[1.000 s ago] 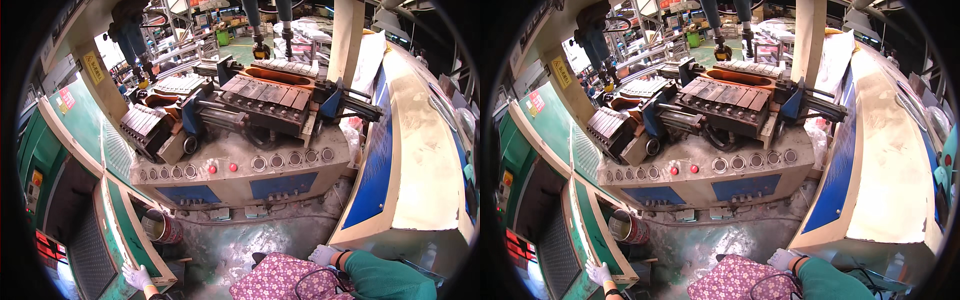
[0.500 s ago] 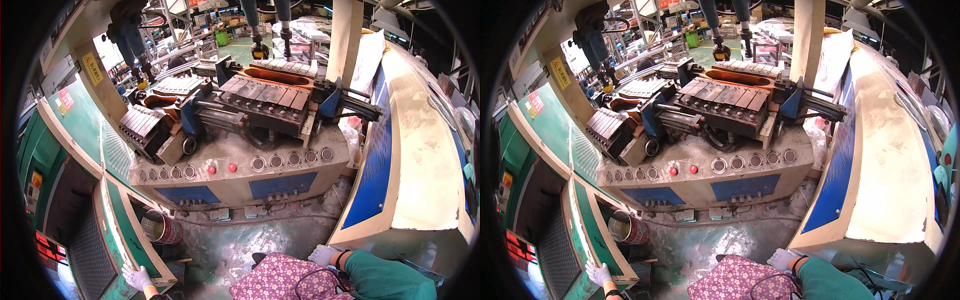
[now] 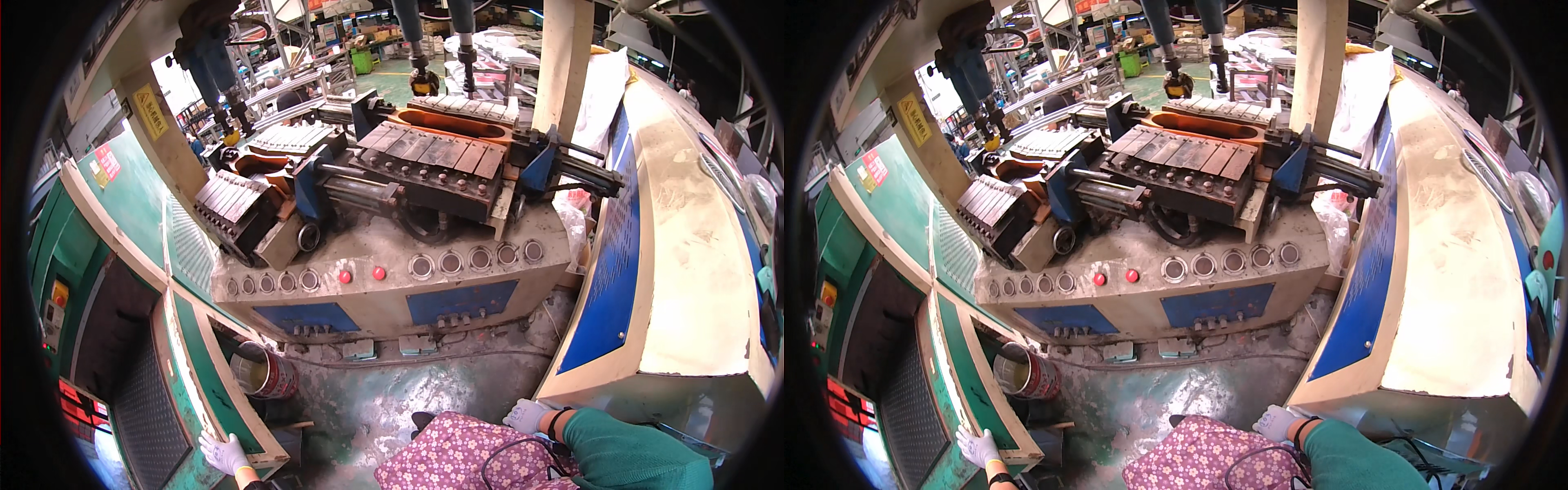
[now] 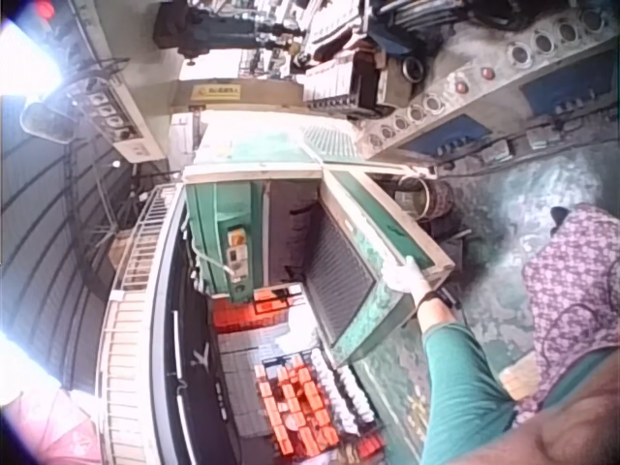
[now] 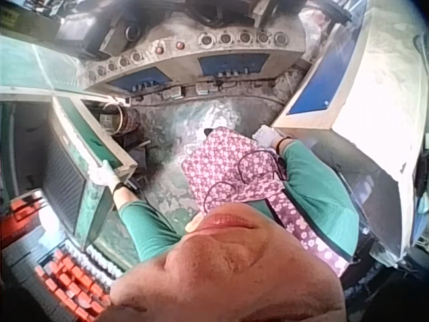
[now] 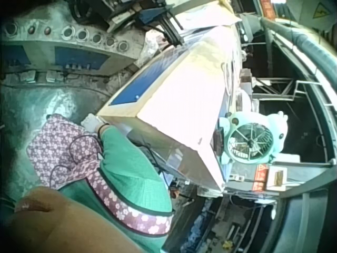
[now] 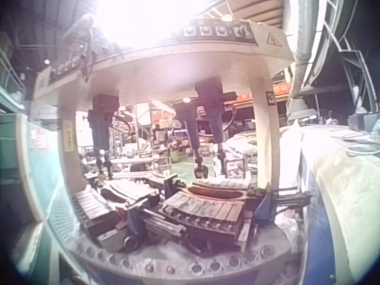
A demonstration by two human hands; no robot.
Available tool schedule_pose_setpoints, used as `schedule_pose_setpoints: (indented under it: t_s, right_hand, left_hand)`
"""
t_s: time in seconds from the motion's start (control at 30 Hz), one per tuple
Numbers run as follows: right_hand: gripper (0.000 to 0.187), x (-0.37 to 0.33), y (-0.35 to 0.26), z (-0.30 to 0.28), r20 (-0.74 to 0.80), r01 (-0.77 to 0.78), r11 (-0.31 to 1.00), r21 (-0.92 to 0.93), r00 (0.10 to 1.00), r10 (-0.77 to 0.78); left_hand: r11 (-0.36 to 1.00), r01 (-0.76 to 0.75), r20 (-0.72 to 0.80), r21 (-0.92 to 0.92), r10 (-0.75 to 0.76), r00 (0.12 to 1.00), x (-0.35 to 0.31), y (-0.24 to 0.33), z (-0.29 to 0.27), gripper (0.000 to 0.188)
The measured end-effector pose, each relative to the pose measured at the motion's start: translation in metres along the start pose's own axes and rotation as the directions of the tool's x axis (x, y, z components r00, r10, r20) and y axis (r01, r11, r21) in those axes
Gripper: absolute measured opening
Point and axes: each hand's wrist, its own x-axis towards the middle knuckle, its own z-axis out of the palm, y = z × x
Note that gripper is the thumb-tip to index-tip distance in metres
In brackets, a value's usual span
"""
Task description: Operate a large molding or pressing machine to manufacture shoe components.
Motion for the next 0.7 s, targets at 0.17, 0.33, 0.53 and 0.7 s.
schedule_pose_setpoints:
  t_s: [0.17, 0.33, 0.53, 0.7]
  right_hand:
    - [0.027, 0.001, 0.002, 0.006, -0.037, 0.009, 1.000, 0.009, 0.999, -0.008]
    - [0.025, 0.003, 0.002, 0.010, -0.056, 0.008, 1.000, 0.021, 0.998, -0.007]
    - [0.028, 0.001, 0.001, 0.004, -0.002, -0.004, 1.000, 0.019, 1.000, 0.004]
    - [0.026, 0.002, 0.004, 0.011, -0.048, 0.008, 1.000, 0.029, 0.999, -0.007]
  left_hand:
    - [1.000, -0.010, 0.020, 0.001, 0.010, 1.000, 0.003, -0.001, 0.000, 0.089]
    - [1.000, -0.002, 0.006, -0.001, 0.002, 1.000, 0.000, -0.002, 0.002, 0.089]
    - [1.000, -0.001, -0.004, -0.008, 0.001, 1.000, 0.002, -0.002, 0.004, 0.089]
    - [1.000, -0.012, -0.006, -0.012, 0.012, 1.000, 0.002, -0.002, 0.004, 0.089]
